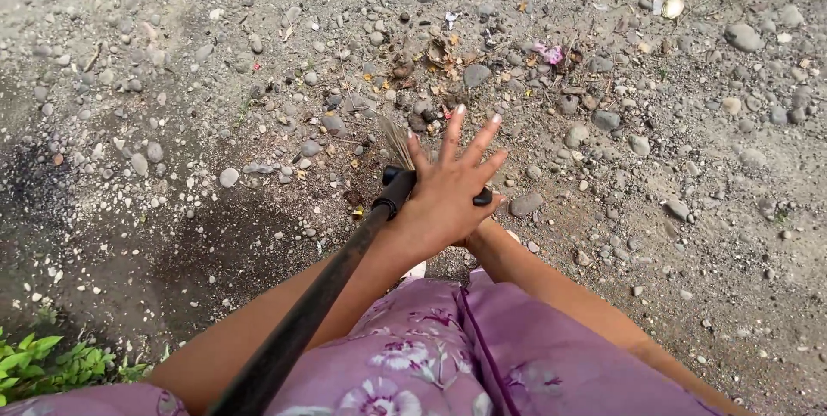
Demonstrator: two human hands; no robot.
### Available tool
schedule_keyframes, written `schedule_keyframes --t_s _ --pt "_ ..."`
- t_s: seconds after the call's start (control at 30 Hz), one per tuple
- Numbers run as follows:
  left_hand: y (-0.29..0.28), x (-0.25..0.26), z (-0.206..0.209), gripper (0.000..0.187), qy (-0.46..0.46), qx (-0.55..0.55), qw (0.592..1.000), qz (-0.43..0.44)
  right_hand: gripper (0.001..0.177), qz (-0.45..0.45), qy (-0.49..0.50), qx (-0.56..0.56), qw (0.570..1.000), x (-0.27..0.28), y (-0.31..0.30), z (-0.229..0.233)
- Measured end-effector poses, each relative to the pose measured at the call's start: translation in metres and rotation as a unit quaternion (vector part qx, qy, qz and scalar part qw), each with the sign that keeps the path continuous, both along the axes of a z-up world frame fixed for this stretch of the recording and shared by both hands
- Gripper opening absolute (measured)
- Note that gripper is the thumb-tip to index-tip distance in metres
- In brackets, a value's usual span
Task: Sweep debris and dirt off a rocky outdoor ground using a bundle broom.
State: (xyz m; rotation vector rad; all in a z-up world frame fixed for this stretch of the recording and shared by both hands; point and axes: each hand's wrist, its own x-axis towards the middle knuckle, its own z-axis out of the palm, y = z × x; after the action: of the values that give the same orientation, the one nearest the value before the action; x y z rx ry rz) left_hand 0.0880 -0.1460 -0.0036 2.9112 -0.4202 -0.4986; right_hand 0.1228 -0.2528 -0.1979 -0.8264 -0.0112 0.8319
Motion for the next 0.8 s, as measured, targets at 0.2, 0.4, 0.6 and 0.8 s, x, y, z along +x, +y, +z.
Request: schedule_keyframes --t_s 0.2,0.4,0.6,0.8 --pt "-0.017 0.002 0.002 0.069 0.015 -0.021 0.999 -0.027 0.044 -0.07 0.091 -0.039 0.993 -0.011 -0.028 -0.005" --pt "-0.035 0.011 0.006 0.05 0.006 -0.033 0.996 -0.084 0.044 -0.144 0.173 -0.068 0.972 -0.005 -0.069 0.002" --pt "-0.051 0.012 0.036 0.039 -0.01 -0.037 0.994 -0.099 0.035 -0.326 0.302 -0.092 0.891 0.018 -0.147 -0.034" --pt "-0.058 0.019 0.028 0.033 -0.005 -0.065 0.996 -0.06 0.044 -0.103 0.303 -0.051 0.946 0.003 -0.111 -0.006"
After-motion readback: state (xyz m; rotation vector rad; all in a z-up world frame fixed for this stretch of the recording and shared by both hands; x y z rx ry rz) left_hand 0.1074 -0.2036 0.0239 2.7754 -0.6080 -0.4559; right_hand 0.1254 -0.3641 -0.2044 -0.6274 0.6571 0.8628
